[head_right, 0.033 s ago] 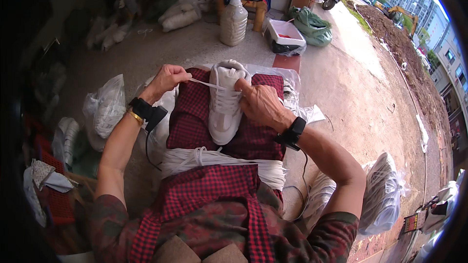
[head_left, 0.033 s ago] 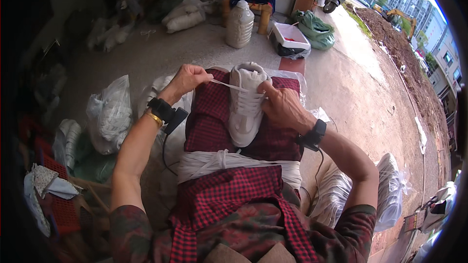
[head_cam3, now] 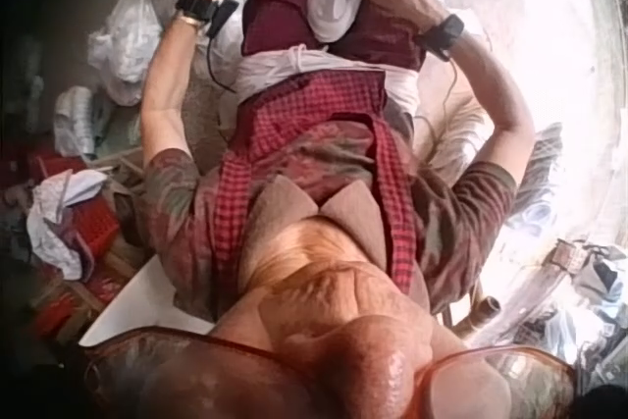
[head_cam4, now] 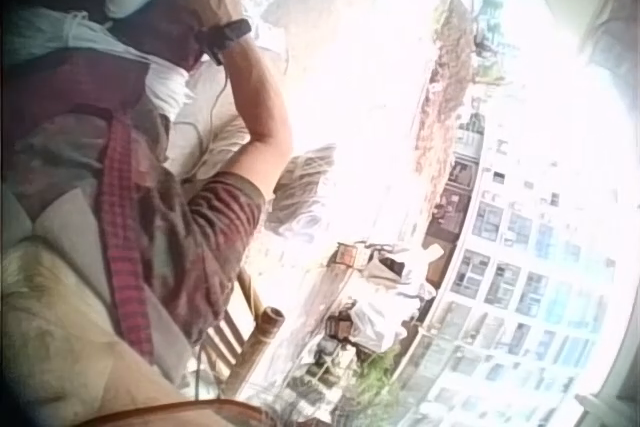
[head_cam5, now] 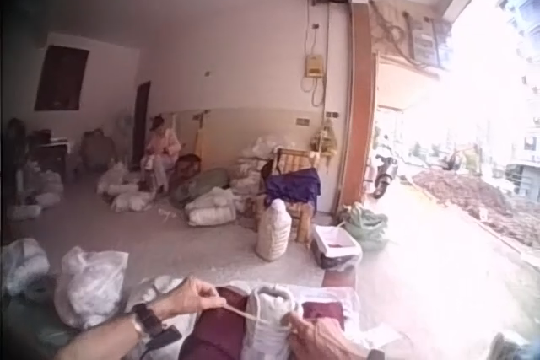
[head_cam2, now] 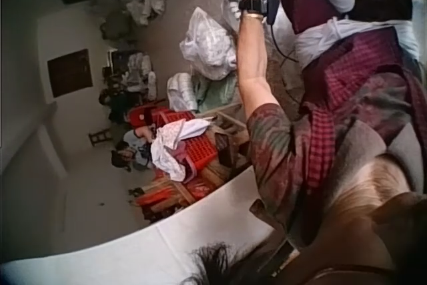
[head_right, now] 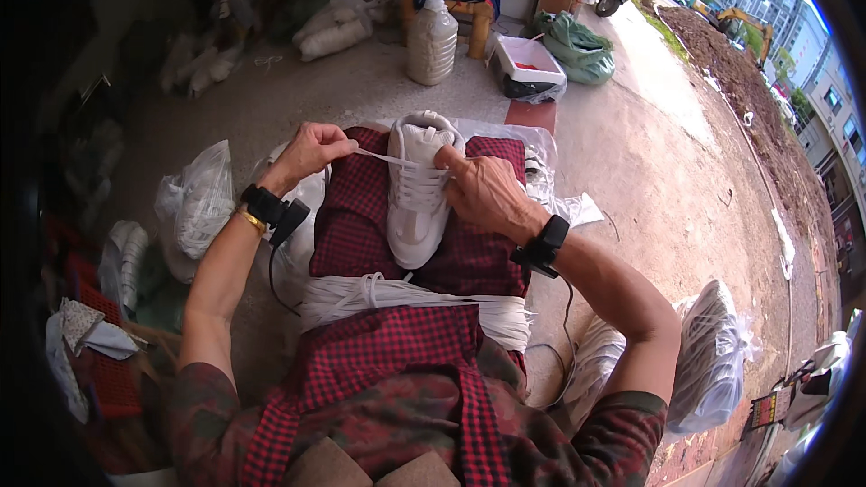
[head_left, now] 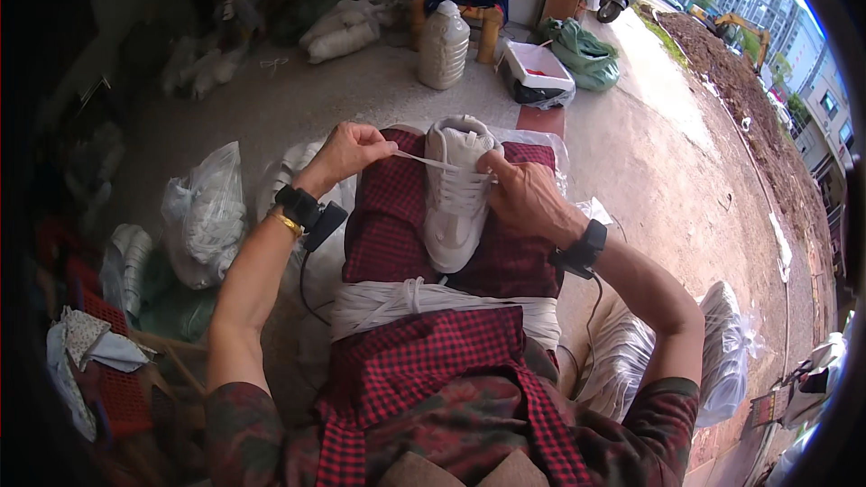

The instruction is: Thread and tie long laces into a new white sneaker on the lap.

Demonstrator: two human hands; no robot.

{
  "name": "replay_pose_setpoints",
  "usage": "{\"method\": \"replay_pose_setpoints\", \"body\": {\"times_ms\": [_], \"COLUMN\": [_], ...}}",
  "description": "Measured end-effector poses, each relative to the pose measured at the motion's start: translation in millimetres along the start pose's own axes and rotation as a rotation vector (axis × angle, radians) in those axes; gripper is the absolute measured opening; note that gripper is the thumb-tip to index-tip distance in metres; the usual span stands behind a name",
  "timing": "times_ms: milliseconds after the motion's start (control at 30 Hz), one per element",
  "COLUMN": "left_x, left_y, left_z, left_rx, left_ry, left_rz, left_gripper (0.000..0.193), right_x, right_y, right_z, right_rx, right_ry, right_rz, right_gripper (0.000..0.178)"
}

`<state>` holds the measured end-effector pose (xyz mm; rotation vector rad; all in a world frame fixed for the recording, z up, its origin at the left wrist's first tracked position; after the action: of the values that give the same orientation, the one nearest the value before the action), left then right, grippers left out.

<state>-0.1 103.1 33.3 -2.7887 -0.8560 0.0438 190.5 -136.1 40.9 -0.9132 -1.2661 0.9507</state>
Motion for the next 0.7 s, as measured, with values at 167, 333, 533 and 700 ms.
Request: {"method": "replay_pose_setpoints", "body": {"times_ms": [167,333,533,700], "left_x": [-18,-24,-27,-19], "left_y": [27,64,74,79], "left_z": [-19,-26,-22,-19], "left_rx": [0.272,0.303,0.359,0.382], "left_ry": [0.239,0.509,0.529,0.552], "left_rz": [-0.043,0.049,0.088,0.067], "left_gripper": [0.021,0.032,0.031,0.029], "right_x": [8,29,18,25], "right_y": [-17,-33,-19,-20], "right_z": [1,1,8,-2], "right_rx": [-0.063,0.058,-0.238,0.050], "right_ry": [-0.031,-0.229,-0.185,-0.235], "right_rz": [0.005,-0.232,0.030,-0.087], "right_gripper": [0.021,0.014,0.025,0.012]}}
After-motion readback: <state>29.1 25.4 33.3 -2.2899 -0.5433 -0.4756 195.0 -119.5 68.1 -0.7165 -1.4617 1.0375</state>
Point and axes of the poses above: each hand's wrist, its own x-axis towards the middle knuckle, its own y-axis out of the palm, z = x × y, the point moved 2 cm from there along x, towards the middle knuckle, and after that the axes turned 13 degrees about -x, right-handed, at the moved point
